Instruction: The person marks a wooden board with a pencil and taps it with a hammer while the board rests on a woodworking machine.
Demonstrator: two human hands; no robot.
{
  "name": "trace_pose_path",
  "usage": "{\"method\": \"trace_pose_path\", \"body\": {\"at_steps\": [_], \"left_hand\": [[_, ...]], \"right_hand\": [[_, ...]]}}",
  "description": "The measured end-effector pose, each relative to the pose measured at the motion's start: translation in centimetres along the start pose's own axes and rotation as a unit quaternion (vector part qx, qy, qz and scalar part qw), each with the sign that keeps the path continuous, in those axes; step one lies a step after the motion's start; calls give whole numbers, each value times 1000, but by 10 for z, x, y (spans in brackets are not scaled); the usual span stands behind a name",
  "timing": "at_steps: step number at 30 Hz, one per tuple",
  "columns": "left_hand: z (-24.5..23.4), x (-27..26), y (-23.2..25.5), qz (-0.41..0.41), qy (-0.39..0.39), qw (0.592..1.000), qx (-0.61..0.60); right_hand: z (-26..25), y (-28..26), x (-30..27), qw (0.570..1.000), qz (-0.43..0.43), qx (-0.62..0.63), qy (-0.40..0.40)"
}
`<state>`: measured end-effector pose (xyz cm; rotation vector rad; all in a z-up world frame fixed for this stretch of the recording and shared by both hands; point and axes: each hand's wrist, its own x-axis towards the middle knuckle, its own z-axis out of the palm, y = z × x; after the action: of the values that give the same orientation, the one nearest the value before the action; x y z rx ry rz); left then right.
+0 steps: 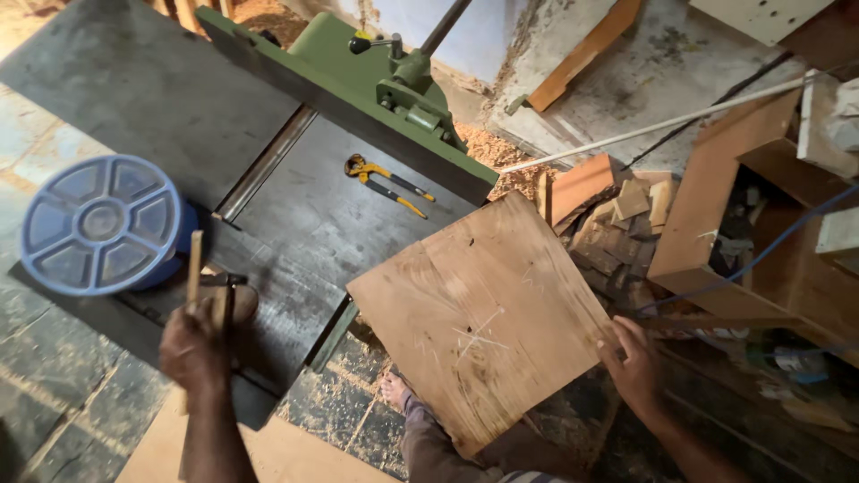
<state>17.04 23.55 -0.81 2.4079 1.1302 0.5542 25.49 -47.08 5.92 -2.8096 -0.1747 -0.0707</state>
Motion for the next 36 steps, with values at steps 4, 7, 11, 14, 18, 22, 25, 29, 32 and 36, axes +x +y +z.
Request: {"method": "trace_pose_path", "body": {"at_steps": [4,7,11,14,18,22,25,29,32,36], "left_hand": [[-22,-80,55,13,-115,961,-251],[-28,-169,133,-306,-290,806,-414],[-34,-252,238,-244,-344,550,-721],[-36,-279,275,-296,-343,555,-698],[-40,-286,284,-203,-334,604,-695],[-47,-281,283,-188,-323,618,-691],[-54,-282,286,-186,-331,625,-682],[-57,-283,293,-192,-336,637,-667],[-59,-287,298,-175,-335,645,-664],[-58,-292,304,-190,-339,648,-656]], "right_hand": [[-8,-10,1,993,-80,64,51],[-4,-49,-11,984,-8,171,-38],[8,-120,-23,839,18,416,-350],[3,-139,-36,724,88,494,-473],[5,-130,-47,698,76,534,-472],[-2,-108,-44,698,127,491,-505],[-8,-103,-42,676,150,500,-520],[-19,-98,-37,575,204,563,-557],[-25,-93,-38,539,212,590,-563],[-29,-83,-37,527,216,591,-571]]}}
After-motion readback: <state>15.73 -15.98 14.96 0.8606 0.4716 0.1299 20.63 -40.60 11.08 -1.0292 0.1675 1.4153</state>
